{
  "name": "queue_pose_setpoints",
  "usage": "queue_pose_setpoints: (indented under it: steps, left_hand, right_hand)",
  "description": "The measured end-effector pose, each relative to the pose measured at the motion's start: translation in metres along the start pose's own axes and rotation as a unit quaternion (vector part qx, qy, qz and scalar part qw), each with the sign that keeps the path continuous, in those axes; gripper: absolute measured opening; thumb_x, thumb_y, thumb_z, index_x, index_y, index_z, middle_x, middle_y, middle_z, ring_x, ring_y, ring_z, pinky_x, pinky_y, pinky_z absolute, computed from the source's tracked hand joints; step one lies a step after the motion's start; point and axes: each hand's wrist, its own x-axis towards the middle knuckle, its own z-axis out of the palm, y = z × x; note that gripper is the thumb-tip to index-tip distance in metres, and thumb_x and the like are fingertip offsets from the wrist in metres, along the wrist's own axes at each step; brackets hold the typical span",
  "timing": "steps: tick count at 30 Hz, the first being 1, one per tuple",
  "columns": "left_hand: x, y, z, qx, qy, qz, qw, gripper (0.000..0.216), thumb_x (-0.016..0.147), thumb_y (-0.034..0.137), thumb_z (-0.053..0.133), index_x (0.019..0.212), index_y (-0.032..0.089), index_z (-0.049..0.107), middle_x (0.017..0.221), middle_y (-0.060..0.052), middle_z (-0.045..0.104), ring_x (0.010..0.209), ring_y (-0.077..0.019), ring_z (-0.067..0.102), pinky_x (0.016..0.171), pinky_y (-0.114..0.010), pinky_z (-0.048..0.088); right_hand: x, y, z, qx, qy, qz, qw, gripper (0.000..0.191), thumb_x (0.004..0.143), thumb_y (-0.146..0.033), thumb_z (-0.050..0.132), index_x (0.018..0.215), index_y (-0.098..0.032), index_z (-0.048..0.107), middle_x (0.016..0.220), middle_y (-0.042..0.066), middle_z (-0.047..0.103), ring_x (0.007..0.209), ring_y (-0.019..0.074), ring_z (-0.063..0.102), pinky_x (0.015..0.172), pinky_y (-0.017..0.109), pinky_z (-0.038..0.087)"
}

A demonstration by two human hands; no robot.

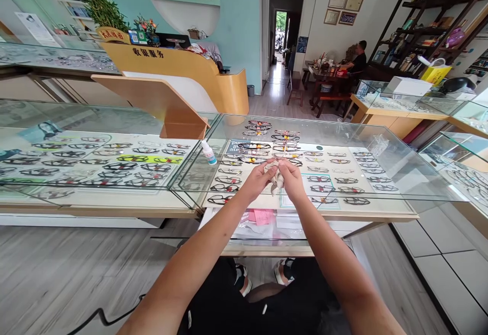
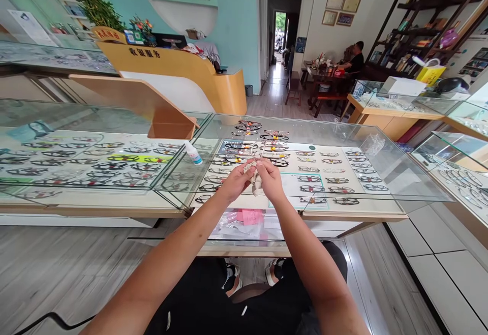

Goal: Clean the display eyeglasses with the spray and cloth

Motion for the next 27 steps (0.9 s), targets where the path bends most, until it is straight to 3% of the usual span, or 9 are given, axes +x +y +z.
queue_pose_setpoints:
  steps: [7,13,21,27]
  left_hand:
    - [-0.001,0.006,0.007,-0.043,0.008,-0.014,0.999,0.051,0.074,0.045,0.096,0.110,0.014,0.079,0.083,-0.002,0.072,0.074,-0.0141,0.066,0.067,-0.025,0.055]
    - [0.000,0.007,0.008,-0.075,0.048,-0.025,0.996,0.034,0.072,0.037,0.093,0.090,0.015,0.074,0.077,0.000,0.068,0.069,-0.0138,0.064,0.061,-0.024,0.054]
    - [-0.003,0.009,0.005,-0.041,0.016,-0.039,0.998,0.055,0.069,0.043,0.097,0.109,0.016,0.072,0.072,0.003,0.066,0.061,-0.0126,0.060,0.059,-0.025,0.051]
    - [-0.007,0.016,0.005,-0.039,-0.023,-0.054,0.998,0.062,0.068,0.038,0.098,0.119,0.016,0.071,0.077,0.002,0.069,0.067,-0.0133,0.064,0.064,-0.025,0.048]
  right_hand:
    - [0.001,0.005,-0.001,0.033,0.016,0.034,0.999,0.039,0.095,-0.061,0.069,0.090,-0.027,0.086,0.108,0.007,0.077,0.106,0.0277,0.070,0.104,0.044,0.055]
    - [0.000,0.009,-0.001,0.020,0.033,0.033,0.999,0.038,0.095,-0.059,0.069,0.094,-0.026,0.087,0.111,0.008,0.078,0.113,0.0284,0.069,0.107,0.044,0.053]
    - [-0.002,0.001,-0.001,-0.024,-0.019,0.008,1.000,0.040,0.100,-0.058,0.063,0.091,-0.027,0.087,0.119,0.008,0.077,0.120,0.0288,0.068,0.111,0.044,0.050]
    - [-0.001,0.004,-0.003,-0.008,0.005,0.030,0.999,0.036,0.097,-0.050,0.063,0.097,-0.024,0.088,0.120,0.008,0.076,0.122,0.0286,0.066,0.110,0.042,0.050]
